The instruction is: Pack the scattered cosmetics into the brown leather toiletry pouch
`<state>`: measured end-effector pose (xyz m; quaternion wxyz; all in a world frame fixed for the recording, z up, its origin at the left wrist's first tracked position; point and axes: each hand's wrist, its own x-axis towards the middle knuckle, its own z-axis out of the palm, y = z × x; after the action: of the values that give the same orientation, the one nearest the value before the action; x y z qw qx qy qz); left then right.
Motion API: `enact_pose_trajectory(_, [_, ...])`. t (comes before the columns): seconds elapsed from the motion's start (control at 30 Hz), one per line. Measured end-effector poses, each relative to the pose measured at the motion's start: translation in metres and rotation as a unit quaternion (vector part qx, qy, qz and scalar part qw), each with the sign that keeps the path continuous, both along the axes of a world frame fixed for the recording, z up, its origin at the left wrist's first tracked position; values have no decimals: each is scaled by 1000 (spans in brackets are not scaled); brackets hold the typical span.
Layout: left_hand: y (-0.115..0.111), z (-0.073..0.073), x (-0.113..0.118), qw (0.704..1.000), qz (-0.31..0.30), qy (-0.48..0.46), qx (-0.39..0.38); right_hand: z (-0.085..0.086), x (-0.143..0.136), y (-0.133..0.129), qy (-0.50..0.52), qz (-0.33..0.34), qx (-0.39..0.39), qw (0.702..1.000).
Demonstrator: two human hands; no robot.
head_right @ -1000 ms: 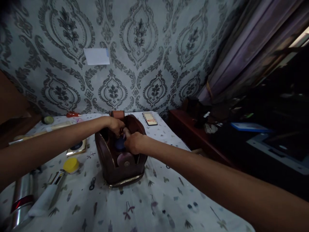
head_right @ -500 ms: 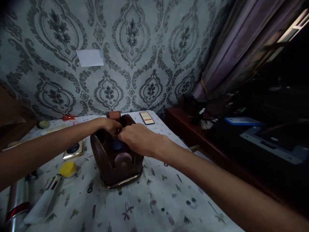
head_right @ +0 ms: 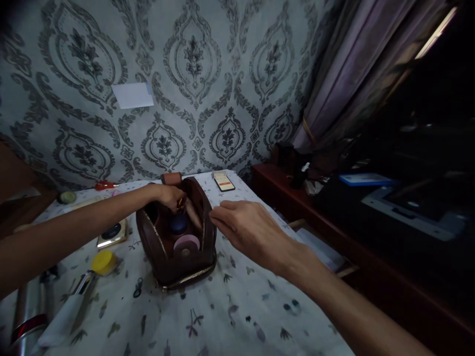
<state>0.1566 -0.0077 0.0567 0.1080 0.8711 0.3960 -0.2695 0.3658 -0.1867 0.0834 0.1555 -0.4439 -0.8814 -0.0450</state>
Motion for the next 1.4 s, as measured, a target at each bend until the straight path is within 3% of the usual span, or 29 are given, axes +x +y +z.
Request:
enact_pose_trajectory(0.3, [-2,1,-1,1000,6,-19,1,-10,-1,-7,73,36,17,997])
enact_pose_trajectory(0.5, [0,11,-3,998,2,-55,20,-5,-12,9,78,52,2,996])
enact_pose_trajectory(0.77, [-7,26,-18,987,-21,-138,77,10,-49,45,-16,92,-26,995])
enact_pose_trajectory(0.9, [-19,47,-42,957,-29,-247,149,7,-59,55,-30,110,-7,993])
enact_pose_trajectory(1.03, [-28,59,-100,878,28,-439,190,4,-59,47,56,122,61,989])
enact_pose_trajectory(1.1, [-33,52,-140,858,101,-467,186,4,-60,37,85,150,78,982])
enact_pose_trajectory(1.17, [-38,36,-183,855,179,-447,194,3,-66,24,104,198,92,970])
enact_pose_trajectory(1.3, [-54,-12,-256,847,267,-404,217,-2,-93,-4,139,282,118,942])
enact_pose_trajectory(1.4, [-74,-44,-287,853,292,-382,203,-18,-120,-22,136,311,88,936])
